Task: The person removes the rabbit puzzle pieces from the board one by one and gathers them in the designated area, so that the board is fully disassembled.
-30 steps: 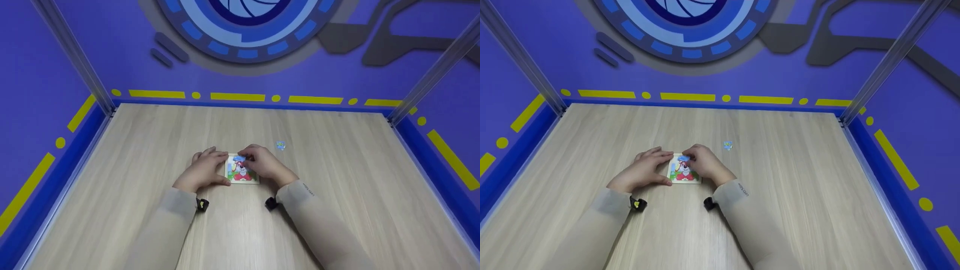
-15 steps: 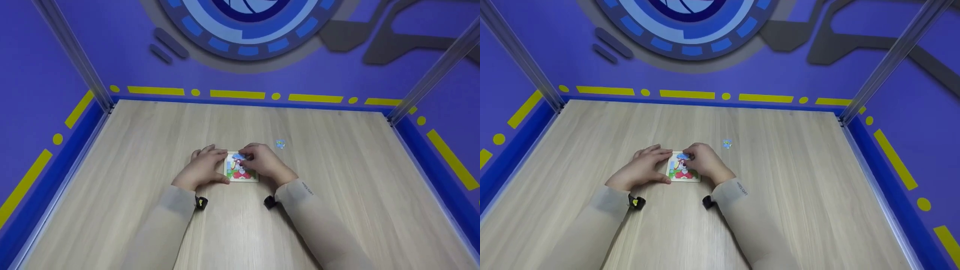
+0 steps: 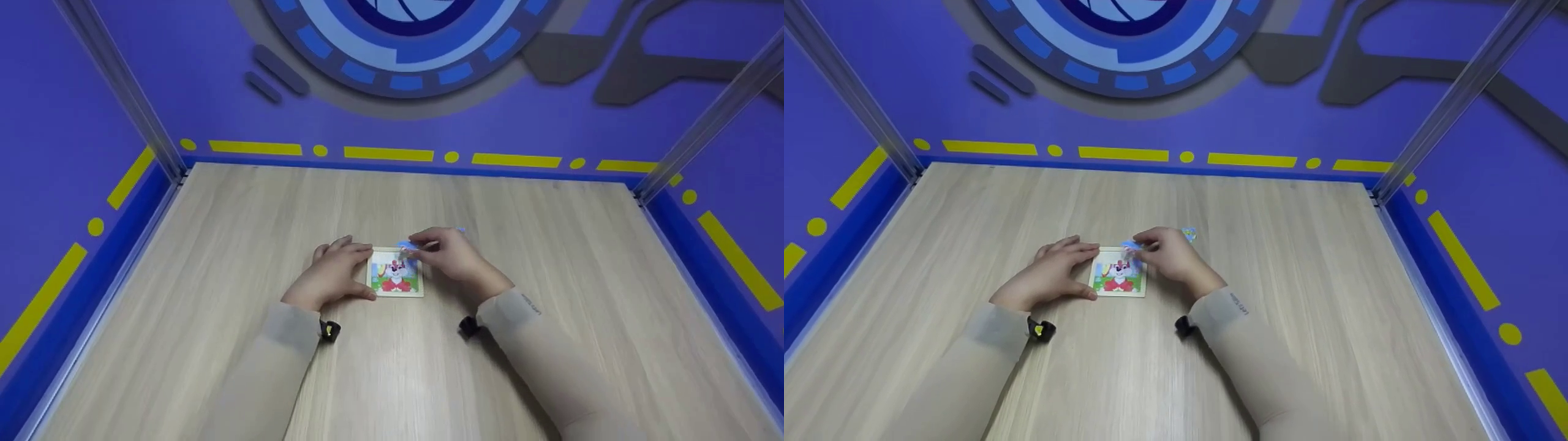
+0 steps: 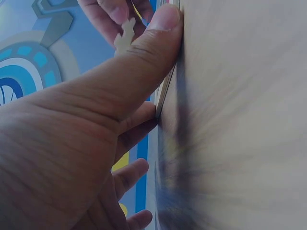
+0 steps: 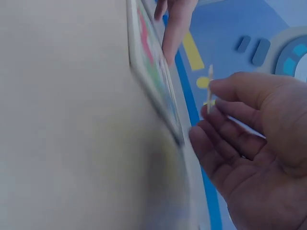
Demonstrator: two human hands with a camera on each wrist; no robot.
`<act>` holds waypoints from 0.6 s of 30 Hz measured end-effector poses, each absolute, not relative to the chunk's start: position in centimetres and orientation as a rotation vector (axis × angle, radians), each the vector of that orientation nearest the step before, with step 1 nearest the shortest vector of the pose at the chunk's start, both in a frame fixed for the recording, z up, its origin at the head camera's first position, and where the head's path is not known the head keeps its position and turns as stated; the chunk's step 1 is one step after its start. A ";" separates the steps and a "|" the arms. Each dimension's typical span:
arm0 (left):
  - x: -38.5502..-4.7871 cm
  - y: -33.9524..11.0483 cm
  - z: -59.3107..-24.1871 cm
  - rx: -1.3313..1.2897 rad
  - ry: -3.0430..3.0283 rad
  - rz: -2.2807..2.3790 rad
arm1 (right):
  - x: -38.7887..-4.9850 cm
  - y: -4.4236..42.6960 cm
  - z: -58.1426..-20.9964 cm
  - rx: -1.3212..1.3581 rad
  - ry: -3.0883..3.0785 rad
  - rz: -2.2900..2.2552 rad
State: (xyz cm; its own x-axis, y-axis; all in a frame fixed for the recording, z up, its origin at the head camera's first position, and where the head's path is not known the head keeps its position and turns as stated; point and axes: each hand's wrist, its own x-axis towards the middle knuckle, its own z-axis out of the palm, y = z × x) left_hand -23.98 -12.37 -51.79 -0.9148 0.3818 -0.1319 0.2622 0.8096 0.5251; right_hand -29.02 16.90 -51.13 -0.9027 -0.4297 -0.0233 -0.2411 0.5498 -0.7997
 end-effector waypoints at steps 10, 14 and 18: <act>-24.0 -12.3 -51.8 0.489 2.756 0.764 | -30.9 23.5 -49.8 -0.465 2.763 -1.136; -23.9 -12.3 -51.8 0.483 2.755 0.756 | -31.7 26.3 -50.3 -0.432 2.797 -1.057; -23.9 -12.3 -51.8 0.487 2.752 0.757 | -32.3 28.8 -50.8 -0.407 2.837 -0.997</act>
